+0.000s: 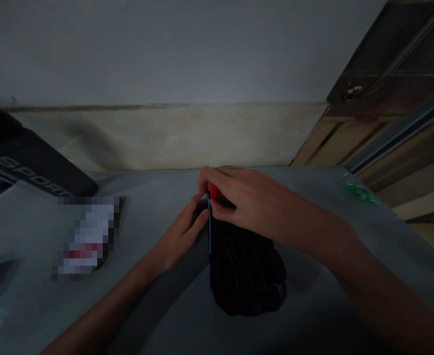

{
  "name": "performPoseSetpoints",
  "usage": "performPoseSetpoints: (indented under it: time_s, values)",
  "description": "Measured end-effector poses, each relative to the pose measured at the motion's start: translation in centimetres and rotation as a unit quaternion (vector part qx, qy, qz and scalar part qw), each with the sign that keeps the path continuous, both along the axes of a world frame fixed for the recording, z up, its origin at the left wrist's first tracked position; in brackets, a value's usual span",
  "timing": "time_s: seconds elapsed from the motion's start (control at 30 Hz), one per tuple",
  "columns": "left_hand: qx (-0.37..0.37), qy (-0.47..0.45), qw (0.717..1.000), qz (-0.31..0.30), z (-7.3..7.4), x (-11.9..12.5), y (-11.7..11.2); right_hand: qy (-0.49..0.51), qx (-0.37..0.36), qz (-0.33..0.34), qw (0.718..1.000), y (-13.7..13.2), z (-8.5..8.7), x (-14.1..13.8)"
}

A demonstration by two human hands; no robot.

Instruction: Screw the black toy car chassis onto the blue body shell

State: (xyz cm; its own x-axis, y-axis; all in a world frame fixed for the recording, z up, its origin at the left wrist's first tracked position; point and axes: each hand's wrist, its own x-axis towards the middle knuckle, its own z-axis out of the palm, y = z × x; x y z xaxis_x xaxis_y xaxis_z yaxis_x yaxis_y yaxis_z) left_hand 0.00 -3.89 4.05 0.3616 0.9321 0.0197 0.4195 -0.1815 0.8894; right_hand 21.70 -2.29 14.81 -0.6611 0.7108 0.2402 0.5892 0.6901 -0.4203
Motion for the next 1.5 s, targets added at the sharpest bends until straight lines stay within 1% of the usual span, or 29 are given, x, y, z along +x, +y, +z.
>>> performPoseSetpoints:
  time_s: [0.27,0.53,0.6,0.67,0.77,0.87,0.97,1.07,1.13,1.23,1.37,1.5]
  values:
    - [-0.001,-0.007,1.0,-0.007,-0.3,-0.1,0.1,-0.021,0.031,0.013,0.999,-0.1,0.4,0.6]
    - [-0.002,-0.009,1.0,-0.008,-0.6,-0.2,0.2,-0.024,0.046,0.015,0.999,-0.5,0.9,0.4]
    - [0.004,-0.006,1.0,-0.004,-0.7,-0.2,0.3,-0.021,0.048,0.018,0.998,-0.4,0.8,0.4]
    - [0.008,-0.008,1.0,-0.005,-0.8,-0.2,0.3,-0.012,0.053,0.037,0.998,-0.3,0.4,0.4]
    - [0.009,-0.022,1.0,-0.009,-0.6,-0.1,0.2,-0.004,0.056,0.054,0.997,-0.2,0.0,0.0]
    - [0.011,-0.028,1.0,-0.006,-0.2,0.0,0.1,-0.018,0.049,0.028,0.998,-0.6,0.0,-0.9]
    - [0.014,-0.028,1.0,-0.003,0.0,0.0,0.0,-0.047,0.049,-0.014,0.998,-1.1,0.2,-1.9]
    - [0.012,-0.017,1.0,0.002,-0.1,0.0,0.0,-0.096,0.072,-0.063,0.991,-1.3,0.3,-2.5]
    - [0.001,-0.002,1.0,0.002,-0.1,0.0,0.0,-0.117,0.092,-0.075,0.986,-1.2,0.3,-2.5]
    - [-0.005,0.011,1.0,0.001,-0.1,0.1,0.1,-0.089,0.093,-0.071,0.989,-1.1,0.3,-2.2]
    - [-0.006,0.002,1.0,0.006,-0.2,0.0,0.0,-0.004,0.043,-0.065,0.997,-1.0,0.7,-1.4]
    - [-0.008,-0.001,1.0,0.011,-0.5,-0.1,0.0,0.029,0.018,-0.038,0.999,-0.7,1.0,-0.6]
